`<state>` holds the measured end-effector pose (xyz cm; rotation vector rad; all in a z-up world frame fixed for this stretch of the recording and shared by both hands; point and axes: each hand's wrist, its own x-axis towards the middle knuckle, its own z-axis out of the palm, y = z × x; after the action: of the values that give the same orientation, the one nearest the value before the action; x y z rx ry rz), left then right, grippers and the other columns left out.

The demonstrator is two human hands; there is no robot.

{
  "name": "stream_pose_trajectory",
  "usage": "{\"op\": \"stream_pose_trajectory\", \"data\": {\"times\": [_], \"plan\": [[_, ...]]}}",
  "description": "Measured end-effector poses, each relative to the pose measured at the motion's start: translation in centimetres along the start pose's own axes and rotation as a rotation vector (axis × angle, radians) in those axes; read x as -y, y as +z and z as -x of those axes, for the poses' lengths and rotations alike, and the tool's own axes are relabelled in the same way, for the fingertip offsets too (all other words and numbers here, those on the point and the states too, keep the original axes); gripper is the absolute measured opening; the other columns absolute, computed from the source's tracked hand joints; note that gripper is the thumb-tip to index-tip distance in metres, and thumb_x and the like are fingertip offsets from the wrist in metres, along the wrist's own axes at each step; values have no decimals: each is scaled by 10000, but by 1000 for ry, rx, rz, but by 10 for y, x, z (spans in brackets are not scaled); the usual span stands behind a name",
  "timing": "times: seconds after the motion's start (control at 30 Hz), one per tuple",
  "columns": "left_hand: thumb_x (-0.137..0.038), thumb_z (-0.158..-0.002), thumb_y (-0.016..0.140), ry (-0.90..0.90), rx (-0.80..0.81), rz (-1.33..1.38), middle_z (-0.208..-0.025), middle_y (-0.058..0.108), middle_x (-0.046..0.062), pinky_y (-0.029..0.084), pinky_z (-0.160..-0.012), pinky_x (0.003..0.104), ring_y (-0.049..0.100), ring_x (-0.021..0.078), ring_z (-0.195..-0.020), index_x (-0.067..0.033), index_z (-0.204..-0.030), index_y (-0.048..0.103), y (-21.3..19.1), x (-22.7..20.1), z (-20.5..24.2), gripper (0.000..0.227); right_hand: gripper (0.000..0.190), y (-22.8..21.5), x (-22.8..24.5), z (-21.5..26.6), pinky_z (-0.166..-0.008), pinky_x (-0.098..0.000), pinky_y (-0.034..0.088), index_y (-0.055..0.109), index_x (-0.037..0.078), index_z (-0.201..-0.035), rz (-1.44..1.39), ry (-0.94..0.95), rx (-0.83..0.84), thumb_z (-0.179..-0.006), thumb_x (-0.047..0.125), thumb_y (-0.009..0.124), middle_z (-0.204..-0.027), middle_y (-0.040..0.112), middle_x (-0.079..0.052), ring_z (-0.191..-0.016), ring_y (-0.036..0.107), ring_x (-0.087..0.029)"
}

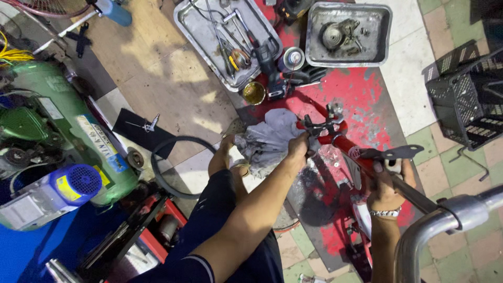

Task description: The person assembles and repairs a red bicycle frame on a workbench, attaching the handlebars and seat, cleaning the frame with a cloth, and connecting electrical components.

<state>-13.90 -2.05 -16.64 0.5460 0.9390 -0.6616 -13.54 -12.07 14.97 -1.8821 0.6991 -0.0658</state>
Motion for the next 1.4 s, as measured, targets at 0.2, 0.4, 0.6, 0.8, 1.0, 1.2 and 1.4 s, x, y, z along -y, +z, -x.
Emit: {"op": "stream_pose_trajectory", "data": {"times": [0.2,0.4,0.6,0.8,1.0,1.2,1.4], "plan": [[-410,-977,598,-75,-295,-291,-606,500,37,328,-420,367,437,194,-427,-53,-800,620,-6,-27,-19,399,308,2,2,2,-510,-258,378,554,-101,-1161,-4,-91,-13,-1067,182,635,-662,605,-60,-478,513,-92],[-392,-966,714,-97,-1,-290,-802,617,49,463,-567,334,544,157,-631,-37,-1030,705,31,1,59,362,401,7,-3,-4,-473,-263,396,534,-39,-1333,84,-119,-49,-1025,190,653,-626,550,-40,-499,510,-93],[-250,-890,730,-116,176,302,-990,743,62,570,-826,317,703,177,-888,-27,-1119,691,39,-24,96,322,447,4,4,-3,-458,-244,394,496,89,-1350,-210,26,-90,-951,184,676,-671,576,0,-493,500,-65],[-101,-900,736,-223,159,395,-1009,750,130,624,-852,296,737,221,-900,32,-1080,686,-5,12,71,230,253,7,8,4,-469,-244,323,592,33,-1185,-120,-25,-44,-978,171,639,-691,527,-1,-505,431,-69],[-81,-900,775,-58,124,246,-904,719,48,574,-639,274,673,168,-709,-38,-1045,715,6,41,10,163,185,9,14,-3,-493,-246,345,552,27,-1109,-125,-63,10,-1010,167,619,-819,557,11,-594,464,-66],[-100,-882,752,-208,201,378,-859,735,21,571,-613,273,704,142,-683,-87,-994,716,-10,34,-1,118,388,4,-1,2,-551,-251,478,527,104,-1305,-273,42,-63,-946,163,662,-806,621,4,-640,595,-97],[-91,-925,696,-254,-76,527,-870,720,58,599,-639,286,719,178,-700,-58,-978,684,-69,-30,4,63,249,-10,-13,2,-715,-296,496,585,-26,-1162,176,-197,-6,-1042,168,684,-880,646,-55,-761,593,-138]]}}
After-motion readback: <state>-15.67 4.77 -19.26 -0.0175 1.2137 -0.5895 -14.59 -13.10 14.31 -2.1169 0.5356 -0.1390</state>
